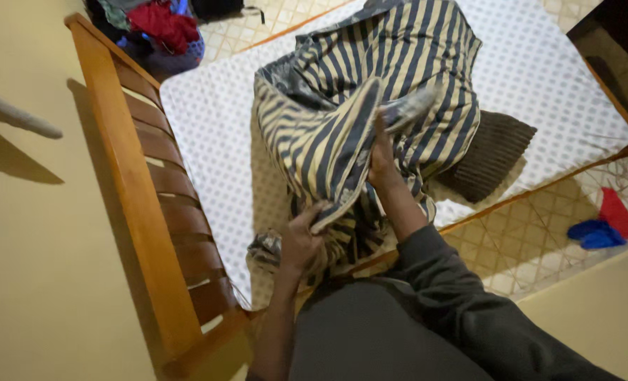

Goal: The person smooths the fitted sheet on a wooden bed frame, then picks up a striped duvet cover and begins inserting a duvet into it. The person aligns the corners and works the duvet through the cover by hand.

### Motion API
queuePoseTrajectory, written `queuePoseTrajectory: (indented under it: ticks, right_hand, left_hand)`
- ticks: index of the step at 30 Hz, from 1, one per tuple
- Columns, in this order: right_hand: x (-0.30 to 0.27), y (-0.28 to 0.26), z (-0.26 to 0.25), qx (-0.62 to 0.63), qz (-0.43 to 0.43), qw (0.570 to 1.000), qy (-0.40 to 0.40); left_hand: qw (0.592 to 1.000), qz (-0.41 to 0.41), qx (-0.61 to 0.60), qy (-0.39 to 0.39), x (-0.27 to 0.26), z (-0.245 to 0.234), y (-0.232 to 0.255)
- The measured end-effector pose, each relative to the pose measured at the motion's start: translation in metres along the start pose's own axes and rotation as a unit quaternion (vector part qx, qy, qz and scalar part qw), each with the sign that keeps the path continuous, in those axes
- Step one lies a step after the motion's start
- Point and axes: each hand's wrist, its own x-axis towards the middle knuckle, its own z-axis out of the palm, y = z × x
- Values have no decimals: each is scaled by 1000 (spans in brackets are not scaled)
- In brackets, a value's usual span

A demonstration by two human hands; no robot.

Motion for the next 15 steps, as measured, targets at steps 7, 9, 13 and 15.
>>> queuePoseTrajectory:
  ticks: [7,9,13,15]
  right_hand:
    - [-43,32,33,-523,34,832,184]
    - [-84,52,44,-556,-102,817,114]
    - [-154,79,50,-504,2,863,40]
    - [-176,75,49,-481,66,874,-10]
  left_hand:
    - [972,-120,107,-173,-17,-26,-9]
    - [991,-113,52,-57,-13,-33,5]
    - [985,-127,12,116,0,-15,30]
    - [961,-241,62,124,4,0,35]
